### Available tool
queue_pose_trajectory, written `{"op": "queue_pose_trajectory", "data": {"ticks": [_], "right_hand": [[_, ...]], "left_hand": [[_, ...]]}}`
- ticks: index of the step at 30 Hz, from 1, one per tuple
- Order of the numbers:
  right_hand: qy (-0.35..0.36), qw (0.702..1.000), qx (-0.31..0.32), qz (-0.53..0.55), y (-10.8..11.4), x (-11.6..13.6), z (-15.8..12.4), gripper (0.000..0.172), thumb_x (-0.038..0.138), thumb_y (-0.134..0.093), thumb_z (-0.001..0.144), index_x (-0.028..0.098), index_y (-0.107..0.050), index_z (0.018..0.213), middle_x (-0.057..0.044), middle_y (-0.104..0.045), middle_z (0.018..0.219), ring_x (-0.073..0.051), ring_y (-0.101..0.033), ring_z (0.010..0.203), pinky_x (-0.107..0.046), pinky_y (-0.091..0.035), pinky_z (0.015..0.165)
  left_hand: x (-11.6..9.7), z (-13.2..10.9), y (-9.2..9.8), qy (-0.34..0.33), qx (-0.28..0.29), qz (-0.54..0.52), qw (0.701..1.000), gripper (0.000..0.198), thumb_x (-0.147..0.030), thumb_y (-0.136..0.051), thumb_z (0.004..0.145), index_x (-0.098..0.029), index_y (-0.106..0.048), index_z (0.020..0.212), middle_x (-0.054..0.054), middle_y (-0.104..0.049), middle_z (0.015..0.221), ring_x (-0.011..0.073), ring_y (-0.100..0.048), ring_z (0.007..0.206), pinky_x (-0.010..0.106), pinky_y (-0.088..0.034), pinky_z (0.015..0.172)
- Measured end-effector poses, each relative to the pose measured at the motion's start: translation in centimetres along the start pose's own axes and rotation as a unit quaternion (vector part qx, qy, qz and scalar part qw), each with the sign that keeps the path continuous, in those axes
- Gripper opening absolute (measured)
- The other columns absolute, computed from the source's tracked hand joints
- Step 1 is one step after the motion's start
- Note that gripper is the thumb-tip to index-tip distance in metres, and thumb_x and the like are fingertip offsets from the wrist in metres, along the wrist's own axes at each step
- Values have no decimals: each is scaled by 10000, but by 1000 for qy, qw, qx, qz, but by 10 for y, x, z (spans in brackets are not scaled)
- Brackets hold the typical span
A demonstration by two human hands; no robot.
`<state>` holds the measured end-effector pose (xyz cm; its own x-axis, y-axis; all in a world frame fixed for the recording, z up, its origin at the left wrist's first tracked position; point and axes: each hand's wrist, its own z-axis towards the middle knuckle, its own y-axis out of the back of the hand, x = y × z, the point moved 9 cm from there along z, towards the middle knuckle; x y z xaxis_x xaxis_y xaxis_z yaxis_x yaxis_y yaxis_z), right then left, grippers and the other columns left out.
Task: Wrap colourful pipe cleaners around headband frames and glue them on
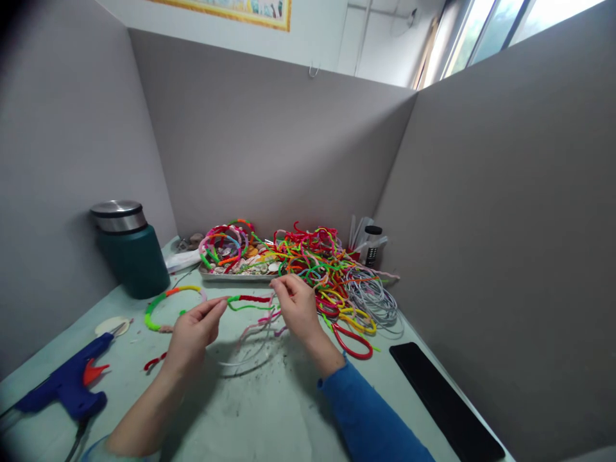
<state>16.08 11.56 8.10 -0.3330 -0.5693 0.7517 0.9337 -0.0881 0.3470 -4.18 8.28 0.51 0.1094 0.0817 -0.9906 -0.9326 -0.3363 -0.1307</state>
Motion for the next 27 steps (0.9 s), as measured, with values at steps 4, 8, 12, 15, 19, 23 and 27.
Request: {"op": "queue_pose_trajectory", "data": {"ticks": [4,8,12,15,19,23,27], "right_hand": [[50,985,161,-44,-35,28,-18,236,276,-457,893,168,-646,802,-18,-653,752,-128,-576,700,-215,-396,653],[50,960,251,-115,-67,28,-38,253,209,-514,845,188,-582,1087,-39,-683,886,-141,-596,745,-222,-393,663],[9,950,275,-148,-81,13,-48,287,208,-550,804,173,-542,1089,-33,-661,844,-137,-576,697,-212,-368,602],[6,945,272,-184,-84,6,-50,152,237,-594,775,173,-592,913,-9,-626,746,-126,-535,646,-210,-329,567],[27,944,261,-200,-85,9,-49,122,265,-616,772,168,-587,703,7,-577,666,-110,-492,628,-208,-300,560],[57,948,254,-181,-83,23,-48,137,218,-566,810,165,-557,684,14,-572,679,-98,-493,642,-197,-302,575],[73,948,239,-198,-75,34,-46,132,188,-497,855,181,-543,732,25,-570,666,-94,-482,611,-200,-291,559]], "left_hand": [[7,1,-2,41,0,-67,997,491,-444,-712,599,-84,-630,923,-133,-275,400,23,-178,354,180,-108,363],[9,1,-9,58,31,-101,993,453,-417,-724,601,-94,-616,900,-136,-280,412,13,-169,349,172,-104,355],[11,-1,-17,76,70,-117,988,415,-387,-724,614,-97,-628,894,-138,-263,405,10,-158,348,171,-94,354],[13,-3,-21,90,88,-126,984,399,-364,-723,611,-88,-640,886,-137,-252,409,11,-156,354,172,-91,355],[14,-3,-21,88,91,-131,983,409,-326,-700,624,-70,-644,939,-133,-263,419,14,-155,361,176,-91,360],[13,0,-18,77,87,-107,987,482,-335,-685,632,-50,-633,1018,-134,-256,415,19,-158,363,181,-92,368],[8,2,-11,47,58,-48,996,490,-386,-674,631,-59,-659,995,-125,-265,390,30,-187,355,185,-116,370]]}}
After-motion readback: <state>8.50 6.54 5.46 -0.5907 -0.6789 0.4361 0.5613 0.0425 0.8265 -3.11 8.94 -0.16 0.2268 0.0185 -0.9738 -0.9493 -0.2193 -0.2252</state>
